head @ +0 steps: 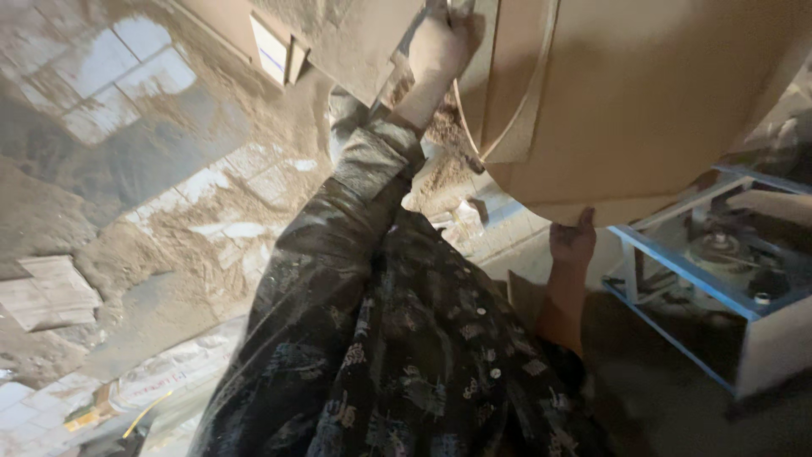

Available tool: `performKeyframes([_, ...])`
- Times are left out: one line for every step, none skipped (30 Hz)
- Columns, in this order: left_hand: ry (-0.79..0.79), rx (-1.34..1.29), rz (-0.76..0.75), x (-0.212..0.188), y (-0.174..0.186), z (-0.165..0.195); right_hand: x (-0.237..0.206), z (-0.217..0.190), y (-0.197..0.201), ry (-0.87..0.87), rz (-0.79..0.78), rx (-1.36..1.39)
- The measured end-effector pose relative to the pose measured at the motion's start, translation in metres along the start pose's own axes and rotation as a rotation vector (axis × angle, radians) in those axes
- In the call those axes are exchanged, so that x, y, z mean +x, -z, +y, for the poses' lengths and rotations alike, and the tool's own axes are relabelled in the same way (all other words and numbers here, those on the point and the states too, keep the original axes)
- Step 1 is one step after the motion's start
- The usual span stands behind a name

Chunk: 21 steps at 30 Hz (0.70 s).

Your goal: The person fits wooden rails onto the edges of a large wood panel, pressing them into alignment, then flips and repositions the panel. They carry the panel across the workshop and later align another framed panel, adjusting its rails by hand.

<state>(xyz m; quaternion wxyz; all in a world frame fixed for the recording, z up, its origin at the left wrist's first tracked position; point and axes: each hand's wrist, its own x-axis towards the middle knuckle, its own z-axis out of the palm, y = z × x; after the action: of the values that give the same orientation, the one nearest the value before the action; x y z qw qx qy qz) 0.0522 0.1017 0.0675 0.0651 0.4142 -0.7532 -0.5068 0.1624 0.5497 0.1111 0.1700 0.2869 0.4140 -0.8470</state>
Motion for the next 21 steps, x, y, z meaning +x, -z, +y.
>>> performKeyframes([0.021, 0.015, -0.038, 0.002, 0.003, 0.006, 0.000, -0.001, -0.004, 0.008, -0.007, -0.006])
performKeyframes([0.047, 0.031, -0.081, 0.002, 0.006, 0.011, 0.000, -0.002, -0.006, 0.028, 0.060, -0.007])
performKeyframes([0.075, 0.046, -0.126, 0.002, 0.010, 0.018, 0.001, -0.004, -0.010, 0.049, 0.129, -0.009])
performKeyframes([0.082, 0.037, -0.126, 0.003, 0.012, 0.024, 0.001, -0.004, -0.013, 0.071, 0.198, -0.012])
performKeyframes([0.092, 0.027, -0.126, 0.004, 0.015, 0.029, 0.000, -0.005, -0.016, 0.096, 0.164, -0.032])
performKeyframes([0.100, 0.018, -0.124, 0.005, 0.016, 0.034, 0.002, -0.006, -0.019, 0.121, 0.128, -0.051])
performKeyframes([0.110, 0.019, -0.148, 0.008, 0.017, 0.039, 0.004, -0.005, -0.023, 0.150, 0.084, -0.064])
performKeyframes([0.122, 0.022, -0.173, 0.010, 0.017, 0.043, 0.006, -0.007, -0.027, 0.138, 0.114, -0.043])
performKeyframes([0.137, 0.028, -0.201, 0.012, 0.016, 0.046, 0.009, -0.009, -0.031, 0.124, 0.149, -0.021])
performKeyframes([0.108, 0.029, -0.178, 0.015, 0.016, 0.047, 0.011, -0.009, -0.035, 0.111, 0.185, 0.001])
performKeyframes([0.080, 0.029, -0.157, 0.016, 0.016, 0.046, 0.011, -0.008, -0.037, 0.065, 0.065, 0.062])
performKeyframes([0.050, 0.029, -0.135, 0.018, 0.015, 0.045, 0.011, -0.009, -0.039, 0.024, -0.059, 0.124])
performKeyframes([-0.123, 0.222, -0.196, 0.019, 0.017, 0.044, 0.010, -0.007, -0.038, -0.009, -0.192, 0.186])
performKeyframes([-0.166, 0.286, -0.250, 0.018, 0.020, 0.044, 0.007, -0.005, -0.039, 0.025, -0.089, 0.146])
performKeyframes([-0.124, 0.264, -0.291, 0.015, 0.023, 0.039, 0.002, -0.001, -0.035, 0.058, 0.020, 0.104])
performKeyframes([-0.041, 0.208, -0.331, 0.011, 0.025, 0.034, -0.004, 0.003, -0.031, 0.092, 0.129, 0.062])
performKeyframes([0.067, 0.134, -0.367, 0.004, 0.029, 0.027, -0.012, 0.006, -0.024, 0.110, 0.140, 0.060])
performKeyframes([0.162, 0.080, -0.395, -0.007, 0.033, 0.022, -0.020, 0.009, -0.016, 0.126, 0.148, 0.058])
performKeyframes([0.226, 0.028, -0.406, -0.020, 0.039, 0.014, -0.029, 0.015, -0.008, 0.143, 0.154, 0.057])
performKeyframes([0.248, -0.011, -0.403, -0.035, 0.045, 0.006, -0.040, 0.020, 0.001, 0.132, 0.151, 0.056])
performKeyframes([0.164, -0.026, -0.338, -0.055, 0.051, -0.009, -0.053, 0.026, 0.015, 0.118, 0.155, 0.053])
